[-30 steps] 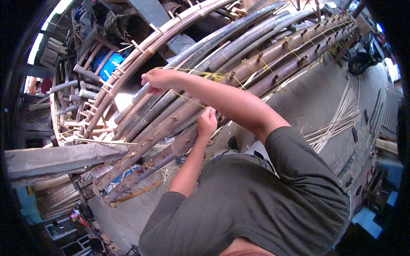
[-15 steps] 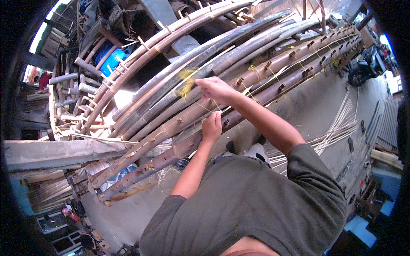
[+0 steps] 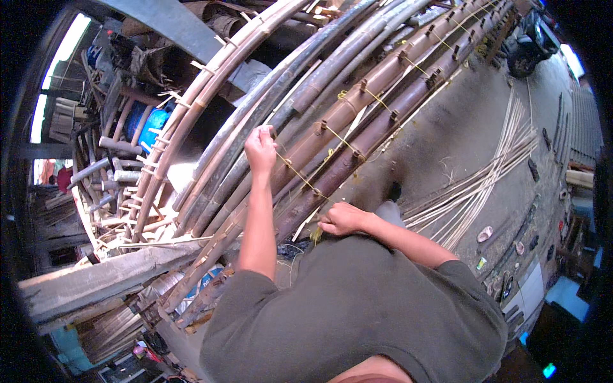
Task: The person ties yellow string around a bundle of bamboo poles arranged horizontally on a rack. They repeatedly wrap and knot the string at multiple points along the poles to secure them together.
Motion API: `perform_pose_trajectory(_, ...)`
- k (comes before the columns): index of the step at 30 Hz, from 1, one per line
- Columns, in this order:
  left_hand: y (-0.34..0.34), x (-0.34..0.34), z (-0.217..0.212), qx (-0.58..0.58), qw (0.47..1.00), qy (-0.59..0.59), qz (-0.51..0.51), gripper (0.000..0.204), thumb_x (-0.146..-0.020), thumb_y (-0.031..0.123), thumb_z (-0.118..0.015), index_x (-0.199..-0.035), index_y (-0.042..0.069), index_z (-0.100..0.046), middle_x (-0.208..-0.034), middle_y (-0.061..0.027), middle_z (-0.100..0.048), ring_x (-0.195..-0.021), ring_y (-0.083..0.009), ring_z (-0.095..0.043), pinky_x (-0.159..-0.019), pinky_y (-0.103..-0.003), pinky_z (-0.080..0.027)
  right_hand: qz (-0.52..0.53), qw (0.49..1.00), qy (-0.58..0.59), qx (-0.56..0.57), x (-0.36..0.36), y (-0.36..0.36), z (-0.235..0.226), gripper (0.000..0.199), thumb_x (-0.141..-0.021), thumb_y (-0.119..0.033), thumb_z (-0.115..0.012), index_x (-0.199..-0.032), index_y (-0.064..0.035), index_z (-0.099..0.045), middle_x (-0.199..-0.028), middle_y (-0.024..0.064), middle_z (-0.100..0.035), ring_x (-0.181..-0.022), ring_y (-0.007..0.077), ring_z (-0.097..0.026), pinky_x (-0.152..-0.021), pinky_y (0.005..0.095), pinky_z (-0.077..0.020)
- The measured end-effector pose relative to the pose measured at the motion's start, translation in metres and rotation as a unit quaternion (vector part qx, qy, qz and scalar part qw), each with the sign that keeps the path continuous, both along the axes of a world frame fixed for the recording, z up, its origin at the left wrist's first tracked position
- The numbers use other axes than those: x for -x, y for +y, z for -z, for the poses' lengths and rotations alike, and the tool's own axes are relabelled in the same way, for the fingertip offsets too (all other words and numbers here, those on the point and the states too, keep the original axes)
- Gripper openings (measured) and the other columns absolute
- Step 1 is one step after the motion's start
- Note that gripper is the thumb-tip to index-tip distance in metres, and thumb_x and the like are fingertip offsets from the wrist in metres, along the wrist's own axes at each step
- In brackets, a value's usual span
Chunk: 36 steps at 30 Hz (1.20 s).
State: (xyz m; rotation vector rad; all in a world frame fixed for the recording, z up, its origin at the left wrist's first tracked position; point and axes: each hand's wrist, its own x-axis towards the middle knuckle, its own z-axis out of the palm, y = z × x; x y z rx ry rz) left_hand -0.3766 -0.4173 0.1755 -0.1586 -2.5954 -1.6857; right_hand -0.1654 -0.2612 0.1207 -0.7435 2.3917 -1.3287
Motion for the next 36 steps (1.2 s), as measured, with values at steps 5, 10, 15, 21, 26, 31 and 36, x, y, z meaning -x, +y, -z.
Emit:
perform_pose_trajectory(5,-0.032,0.066,0.120,0.466,0.877,-0.058,0.098,0.026,-0.084,0.024,-0.051,-0.083,0.001,-0.064,-0.092,-0.0238,-0.066,-0.088,-0.0388,-0.065,-0.071,-0.051,-0.048,0.041,0.982,-0.133,0.131,-0.009,0.026,-0.030,0.032,-0.090,-0.028,-0.055,-0.074,-0.0009,-0.061,-0.063,0.0199,-0.056,-0.061,0.0353,-0.059,-0.060,0.0452,-0.0461)
perform_pose_trajectory(10,-0.100,0.105,0.114,0.625,0.726,-0.175,0.228,0.029,-0.082,0.027,-0.054,-0.085,0.000,-0.065,-0.094,-0.0241,-0.066,-0.088,-0.0394,-0.065,-0.074,-0.050,-0.049,0.184,0.965,0.070,0.171,-0.030,0.109,-0.010,0.031,-0.093,-0.031,-0.054,-0.093,-0.0025,-0.066,-0.086,0.0153,-0.061,-0.083,0.0319,-0.061,-0.076,0.0415,-0.0489)
perform_pose_trajectory(15,-0.136,0.102,0.020,0.708,0.672,-0.196,0.091,0.033,-0.084,0.028,-0.054,-0.090,-0.002,-0.067,-0.095,-0.0249,-0.067,-0.088,-0.0413,-0.065,-0.077,-0.051,-0.049,0.333,0.935,0.000,0.121,-0.071,0.222,0.034,0.029,-0.091,-0.030,-0.055,-0.097,-0.0032,-0.066,-0.092,0.0172,-0.067,-0.087,0.0329,-0.064,-0.077,0.0426,-0.0496)
perform_pose_trajectory(21,0.058,0.100,-0.074,0.651,0.752,0.017,-0.101,0.037,-0.086,0.030,-0.054,-0.096,-0.003,-0.069,-0.097,-0.0258,-0.067,-0.087,-0.0437,-0.064,-0.079,-0.053,-0.049,0.470,0.879,-0.052,0.064,-0.125,0.341,0.045,0.029,-0.090,-0.030,-0.052,-0.095,-0.0057,-0.066,-0.092,0.0185,-0.067,-0.086,0.0366,-0.064,-0.076,0.0467,-0.0490)
perform_pose_trajectory(26,0.357,0.036,-0.093,0.433,0.865,0.247,0.059,0.039,-0.095,0.035,-0.048,-0.107,0.004,-0.067,-0.100,-0.0215,-0.067,-0.093,-0.0408,-0.063,-0.079,-0.046,-0.049,0.496,0.866,-0.066,0.008,-0.138,0.432,0.028,0.027,-0.089,-0.029,-0.052,-0.094,-0.0056,-0.066,-0.092,0.0189,-0.067,-0.089,0.0373,-0.063,-0.076,0.0485,-0.0490)
perform_pose_trajectory(31,0.591,-0.010,-0.057,0.221,0.882,0.277,0.310,0.029,-0.096,0.025,-0.052,-0.106,0.001,-0.066,-0.094,-0.0192,-0.069,-0.083,-0.0302,-0.068,-0.075,-0.037,-0.051,0.602,0.796,-0.040,0.037,-0.157,0.518,0.051,0.027,-0.088,-0.026,-0.051,-0.089,-0.0030,-0.064,-0.091,0.0211,-0.065,-0.088,0.0394,-0.061,-0.078,0.0485,-0.0483)
perform_pose_trajectory(36,0.795,-0.050,0.023,0.247,0.806,0.185,0.505,0.026,-0.094,0.022,-0.057,-0.105,0.000,-0.068,-0.089,-0.0203,-0.069,-0.078,-0.0239,-0.067,-0.072,-0.035,-0.052,0.711,0.687,-0.141,0.053,-0.215,0.582,0.137,0.025,-0.088,-0.022,-0.051,-0.091,-0.0014,-0.066,-0.093,0.0194,-0.067,-0.091,0.0363,-0.064,-0.081,0.0442,-0.0495)
